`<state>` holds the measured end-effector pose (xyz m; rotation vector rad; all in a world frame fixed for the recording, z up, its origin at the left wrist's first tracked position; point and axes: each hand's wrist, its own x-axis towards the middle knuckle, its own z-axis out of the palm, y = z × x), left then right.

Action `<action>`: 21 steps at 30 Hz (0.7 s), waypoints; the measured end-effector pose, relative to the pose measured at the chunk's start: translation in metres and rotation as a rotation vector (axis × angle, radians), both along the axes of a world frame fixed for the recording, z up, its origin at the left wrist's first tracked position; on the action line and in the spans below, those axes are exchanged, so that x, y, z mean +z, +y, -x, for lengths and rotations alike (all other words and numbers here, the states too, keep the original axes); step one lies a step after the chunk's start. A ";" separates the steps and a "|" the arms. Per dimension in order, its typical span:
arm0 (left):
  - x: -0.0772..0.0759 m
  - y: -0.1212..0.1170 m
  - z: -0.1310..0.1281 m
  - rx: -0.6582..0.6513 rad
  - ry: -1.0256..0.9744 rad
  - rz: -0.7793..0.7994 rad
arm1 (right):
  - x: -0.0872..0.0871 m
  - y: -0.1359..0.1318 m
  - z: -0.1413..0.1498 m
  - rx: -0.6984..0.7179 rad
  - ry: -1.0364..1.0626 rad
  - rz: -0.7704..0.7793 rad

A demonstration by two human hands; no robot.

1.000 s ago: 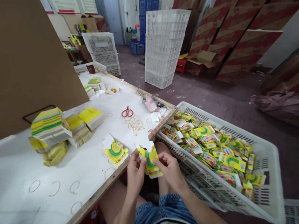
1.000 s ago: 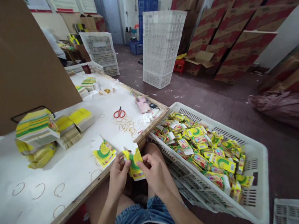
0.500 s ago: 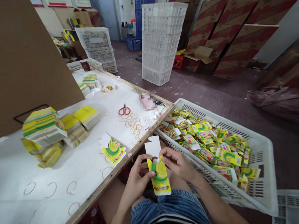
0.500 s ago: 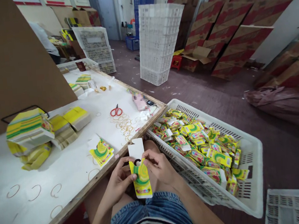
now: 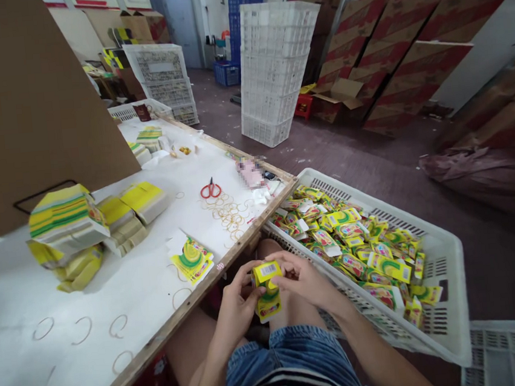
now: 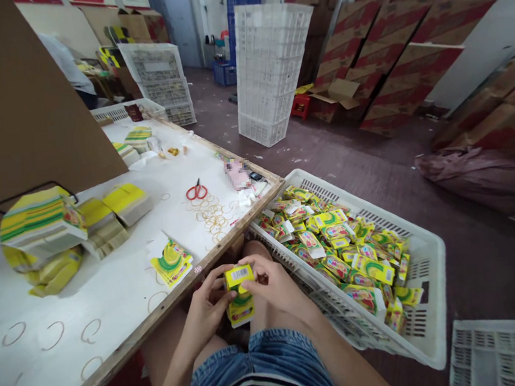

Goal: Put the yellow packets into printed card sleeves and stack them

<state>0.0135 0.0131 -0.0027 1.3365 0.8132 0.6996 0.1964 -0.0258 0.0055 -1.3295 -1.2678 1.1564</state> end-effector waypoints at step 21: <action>-0.003 0.007 -0.004 0.116 -0.017 -0.096 | 0.009 -0.019 -0.022 -0.521 -0.471 -0.337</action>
